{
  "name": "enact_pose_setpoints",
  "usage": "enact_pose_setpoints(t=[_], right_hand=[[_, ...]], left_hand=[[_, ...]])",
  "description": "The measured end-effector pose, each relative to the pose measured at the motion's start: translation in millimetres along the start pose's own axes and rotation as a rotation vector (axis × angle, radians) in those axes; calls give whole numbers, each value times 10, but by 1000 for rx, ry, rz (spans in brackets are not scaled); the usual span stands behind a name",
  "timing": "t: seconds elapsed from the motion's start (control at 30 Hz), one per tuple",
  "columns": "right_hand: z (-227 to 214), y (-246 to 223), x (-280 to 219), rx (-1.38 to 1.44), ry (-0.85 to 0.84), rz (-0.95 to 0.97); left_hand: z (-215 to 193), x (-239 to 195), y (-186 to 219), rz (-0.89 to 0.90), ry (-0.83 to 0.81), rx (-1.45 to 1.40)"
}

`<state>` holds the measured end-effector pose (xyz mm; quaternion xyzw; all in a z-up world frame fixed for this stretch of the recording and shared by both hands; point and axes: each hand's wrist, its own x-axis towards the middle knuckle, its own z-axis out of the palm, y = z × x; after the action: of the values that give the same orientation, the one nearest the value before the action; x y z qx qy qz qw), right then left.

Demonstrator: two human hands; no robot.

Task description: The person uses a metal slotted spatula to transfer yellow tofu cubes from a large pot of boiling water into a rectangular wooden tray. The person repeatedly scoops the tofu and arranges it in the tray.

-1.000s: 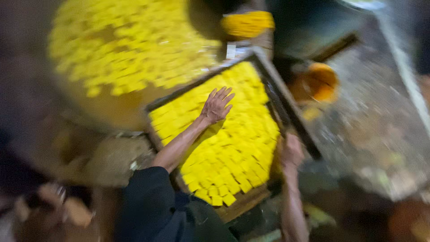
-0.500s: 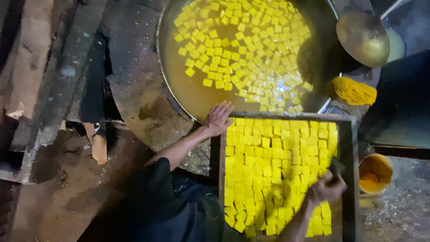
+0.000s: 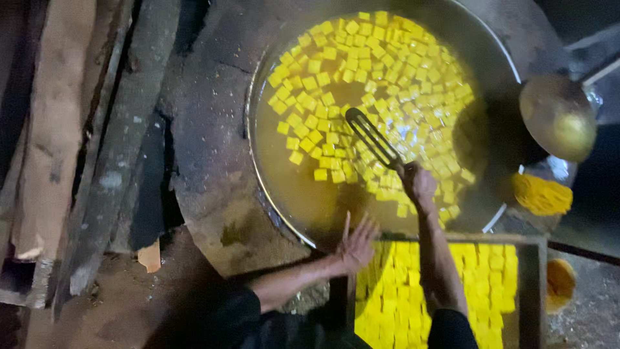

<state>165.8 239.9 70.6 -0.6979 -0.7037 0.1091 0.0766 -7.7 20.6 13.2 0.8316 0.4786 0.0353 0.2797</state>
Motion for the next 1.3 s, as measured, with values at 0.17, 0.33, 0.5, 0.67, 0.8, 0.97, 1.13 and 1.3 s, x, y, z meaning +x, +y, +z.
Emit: enact_pose_setpoints(t=[0.17,0.33,0.5,0.67,0.8,0.97,1.13,1.3], right_hand=[[255,-36,958,-332,-326,-47],[992,-358,1261,42,-280,-228],[1695,-917,989,490,-361,9],[1313,-920,490,643,-309,176],[1017,-797,257,634,-216,298],[1267,-853,172,490,-151,433],[1722,-898,350,425,-38,471],[2230,-1196,1091,556,155,463]], left_hand=[[-48,-140,37,72,183,-99],[-184,-170,33,63,317,-206],[-259,-215,-58,129,279,-205],[-155,-123,-44,127,391,-325],[-23,-32,-45,130,400,-336],[114,-68,-94,118,345,-333],[176,-190,90,95,305,-348],[234,-304,111,48,299,-371]])
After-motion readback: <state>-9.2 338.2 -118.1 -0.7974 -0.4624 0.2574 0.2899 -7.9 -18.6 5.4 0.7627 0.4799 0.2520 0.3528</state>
